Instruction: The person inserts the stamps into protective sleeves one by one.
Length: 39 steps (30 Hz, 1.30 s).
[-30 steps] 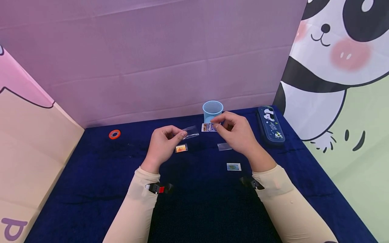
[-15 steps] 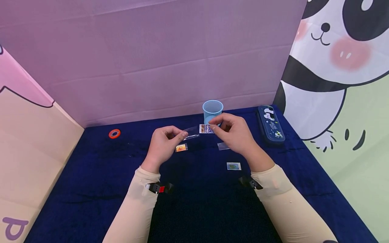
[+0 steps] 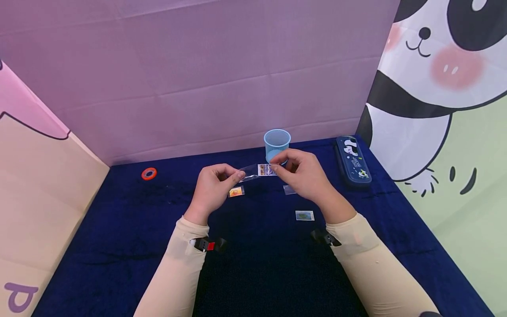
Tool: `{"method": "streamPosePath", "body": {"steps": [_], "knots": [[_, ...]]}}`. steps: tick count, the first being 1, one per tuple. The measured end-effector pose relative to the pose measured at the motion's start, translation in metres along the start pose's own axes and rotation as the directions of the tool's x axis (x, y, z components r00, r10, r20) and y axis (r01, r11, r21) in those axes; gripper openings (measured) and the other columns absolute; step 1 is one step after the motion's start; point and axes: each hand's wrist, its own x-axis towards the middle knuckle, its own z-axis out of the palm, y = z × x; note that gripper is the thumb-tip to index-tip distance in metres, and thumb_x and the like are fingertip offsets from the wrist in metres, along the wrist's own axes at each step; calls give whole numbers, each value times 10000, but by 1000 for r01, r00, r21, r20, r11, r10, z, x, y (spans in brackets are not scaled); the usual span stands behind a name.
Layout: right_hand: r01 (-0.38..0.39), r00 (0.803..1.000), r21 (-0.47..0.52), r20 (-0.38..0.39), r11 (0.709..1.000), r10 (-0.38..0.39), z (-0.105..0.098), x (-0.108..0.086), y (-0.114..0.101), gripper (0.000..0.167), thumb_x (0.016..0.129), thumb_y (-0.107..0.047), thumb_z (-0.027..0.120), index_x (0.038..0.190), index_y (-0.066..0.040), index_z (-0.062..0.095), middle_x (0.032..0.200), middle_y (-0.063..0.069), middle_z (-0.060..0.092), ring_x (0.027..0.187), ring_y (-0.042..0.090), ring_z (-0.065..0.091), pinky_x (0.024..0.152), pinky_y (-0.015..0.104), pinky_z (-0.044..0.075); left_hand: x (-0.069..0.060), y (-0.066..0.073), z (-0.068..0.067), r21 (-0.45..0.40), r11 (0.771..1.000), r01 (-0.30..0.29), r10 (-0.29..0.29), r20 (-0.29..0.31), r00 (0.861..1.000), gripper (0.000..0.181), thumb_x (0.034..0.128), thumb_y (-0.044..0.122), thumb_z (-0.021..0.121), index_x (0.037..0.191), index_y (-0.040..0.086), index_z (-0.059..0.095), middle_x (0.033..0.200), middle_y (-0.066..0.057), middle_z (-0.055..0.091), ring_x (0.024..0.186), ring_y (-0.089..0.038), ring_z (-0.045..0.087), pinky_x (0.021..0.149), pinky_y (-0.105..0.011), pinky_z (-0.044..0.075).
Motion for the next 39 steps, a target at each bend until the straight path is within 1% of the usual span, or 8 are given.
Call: {"method": "streamPosePath", "body": {"steps": [7,15,20,25,31,35,37,39], "knots": [[-3,1000,-25,30,1000,3,1,0,-1,132,1003,-238,742,1116,-178,772,810,53,612,671,219,532,553,348,432,0,0,1,-12,1000,15,-15,8,1000,175,980,323,768,913,167,810,840,-20,670,706,-237,548,605,-362,453],[-2,999,-8,44,1000,3,2,0,0,136,1006,-238,738,1121,-175,774,812,15,610,663,218,539,543,339,440,0,1,1,-27,1000,-3,4,54,999,170,981,334,764,953,175,816,878,13,721,713,-216,560,606,-341,457],[-15,999,-3,50,1000,15,4,0,-1,156,1005,-241,741,1138,-163,771,804,36,613,659,224,546,538,334,446,1,1,2,-45,999,-19,22,68,997,161,994,333,746,1004,187,813,906,27,736,727,-218,582,617,-333,465],[-34,998,1,52,999,34,5,0,-2,167,997,-273,753,1121,-162,775,797,35,622,648,229,551,519,325,449,2,0,3,-87,995,-43,49,71,996,181,1011,308,723,1047,154,810,935,-1,730,727,-235,573,619,-315,461],[-33,998,9,55,999,32,8,1,0,112,997,-277,752,1071,-196,771,842,13,631,663,229,558,532,329,457,2,-2,3,-131,989,-66,75,63,995,168,1023,268,713,1073,144,815,946,-40,688,704,-258,524,593,-296,424],[-30,999,10,46,999,30,9,1,1,94,996,-261,755,1066,-200,769,876,7,632,676,232,557,540,336,463,1,-2,3,-175,981,-83,97,76,992,176,1049,163,667,1140,100,804,1058,-83,695,813,-250,563,669,-285,452],[-30,999,7,43,1000,30,9,1,1,96,995,-258,756,1069,-197,770,880,7,632,679,232,556,541,338,461,1,-3,2,-184,979,-83,100,83,992,192,1057,140,648,1169,95,797,1087,-84,695,829,-235,566,678,-280,454],[-31,999,5,42,999,31,9,1,0,102,994,-265,757,1070,-198,770,869,7,630,676,230,554,536,340,456,2,-4,2,-177,980,-87,103,82,991,194,1055,155,656,1178,101,795,1045,-84,686,780,-232,554,642,-277,448]]}}
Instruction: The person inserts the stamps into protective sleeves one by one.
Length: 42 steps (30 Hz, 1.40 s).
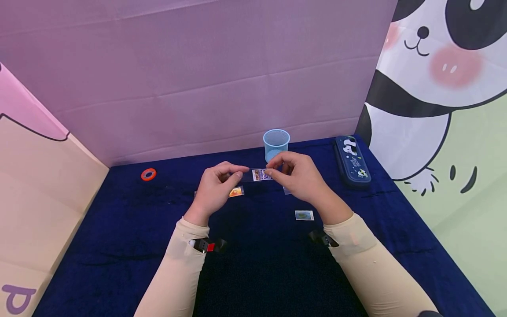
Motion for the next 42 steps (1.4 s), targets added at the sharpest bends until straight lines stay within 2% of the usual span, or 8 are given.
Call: {"method": "streamPosePath", "body": {"steps": [5,12,19,26,35,42], "knots": [[-5,1000,2,-2,1000,5,0,0,-1,101,992,-287,758,1063,-215,766,846,8,624,675,229,554,528,343,449,1,0,0,11,1000,12,-12,-24,1000,176,1021,209,719,1157,125,793,891,-69,653,640,-263,478,531,-285,403],[6,1000,15,-1,1000,-6,1,0,1,110,998,-290,751,1071,-212,775,862,-4,637,674,228,554,537,341,452,1,0,0,12,999,30,-29,-71,997,142,998,233,752,1065,118,801,860,-69,645,675,-275,485,553,-277,395],[38,999,12,1,999,-38,0,-1,2,162,1028,-280,707,1125,-173,780,856,-4,625,692,223,550,563,346,457,1,0,-1,38,999,5,-2,-95,996,126,1006,239,741,1042,139,808,815,-57,610,631,-263,477,538,-295,384],[37,999,8,-2,999,-37,0,0,3,131,1022,-247,713,1112,-176,778,849,4,626,676,220,550,539,336,450,1,0,-1,42,999,10,-6,-96,995,129,1011,240,735,1051,141,805,819,-52,608,640,-270,481,545,-294,387],[8,1000,26,15,1000,-8,2,0,1,110,1022,-261,717,1101,-214,776,844,7,632,675,229,564,522,335,471,1,0,1,22,1000,13,-11,-90,996,135,1009,234,737,1058,127,802,867,-65,623,648,-256,482,534,-278,393],[-6,1000,32,22,999,6,2,-1,2,137,1023,-293,715,1108,-197,759,839,20,634,672,233,575,514,336,488,0,0,3,2,1000,13,-13,-88,996,152,1004,211,742,1082,92,797,885,-86,636,646,-260,475,524,-272,380]]}}
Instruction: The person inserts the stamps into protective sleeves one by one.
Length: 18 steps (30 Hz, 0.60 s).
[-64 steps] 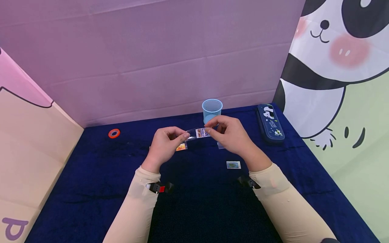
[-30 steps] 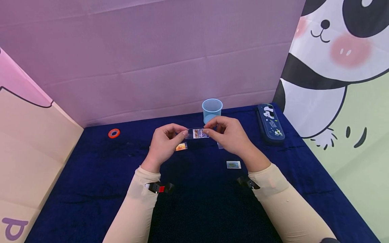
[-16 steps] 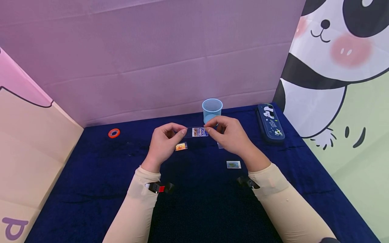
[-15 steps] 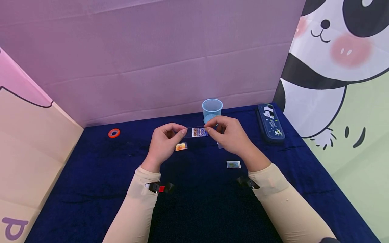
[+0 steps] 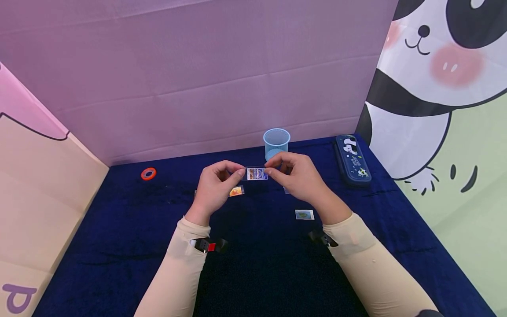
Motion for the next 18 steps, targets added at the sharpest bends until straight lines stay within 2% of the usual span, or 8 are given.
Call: {"method": "streamPosePath", "body": {"steps": [6,13,18], "knots": [[35,999,-25,-36,999,-36,-2,1,3,120,1022,-212,713,1112,-156,768,825,37,628,686,220,553,561,334,448,1,0,-1,28,1000,2,-2,-9,1000,126,1005,220,741,1061,126,803,866,-56,630,648,-259,477,524,-276,385],[37,999,-17,-14,999,-37,-4,0,0,95,1014,-205,720,1081,-165,774,828,18,634,698,224,559,581,351,462,1,0,-2,30,1000,-7,8,-11,1000,120,1006,236,741,1057,146,801,842,-54,618,642,-278,471,522,-285,380],[17,1000,0,6,1000,-17,-2,0,1,85,1018,-219,715,1068,-175,767,822,34,624,661,234,571,529,341,492,1,0,-1,19,1000,-11,11,-10,1000,129,1004,242,743,1061,141,800,854,-57,624,641,-262,470,522,-278,379]]}}
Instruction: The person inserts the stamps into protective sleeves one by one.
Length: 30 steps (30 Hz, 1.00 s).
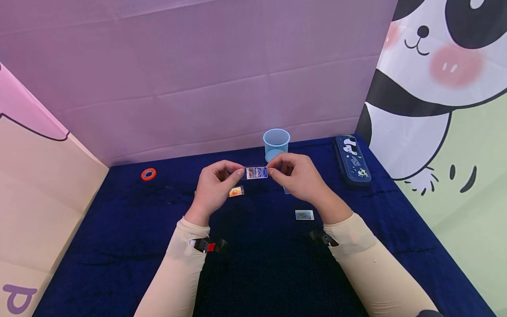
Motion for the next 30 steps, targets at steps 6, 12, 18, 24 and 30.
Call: {"method": "streamPosePath", "body": {"steps": [6,12,18,24,30], "knots": [[-21,999,41,34,999,20,1,0,-1,104,1030,-238,699,1090,-175,758,824,67,606,603,254,580,481,340,515,0,1,1,-17,1000,7,-7,8,1000,153,1007,197,736,1096,88,794,865,-91,633,624,-215,464,521,-270,366],[-9,999,59,39,998,7,2,0,-1,145,1050,-229,670,1137,-171,771,823,75,612,588,251,560,469,320,484,1,3,1,-17,1000,0,0,11,1000,143,1010,183,730,1086,79,792,846,-98,621,615,-210,458,515,-269,358],[2,999,53,51,999,-4,2,0,-1,138,1053,-219,665,1100,-155,777,847,44,629,646,250,561,498,310,486,1,0,1,-21,1000,-12,13,16,1000,135,1005,251,740,1052,141,802,798,-72,600,606,-237,453,508,-283,364],[3,999,46,52,999,-5,2,0,1,114,1051,-227,671,1073,-170,767,841,32,635,638,243,573,490,323,507,0,1,1,-14,1000,-11,11,25,1000,129,999,260,749,1058,158,803,809,-52,627,616,-255,469,511,-289,375],[2,999,28,53,1000,-3,2,-1,0,92,1035,-220,696,1070,-167,762,829,36,620,654,240,583,514,338,526,0,1,2,-20,1000,-11,12,38,999,129,999,248,750,1062,149,804,890,-32,682,641,-250,487,521,-280,394]]}}
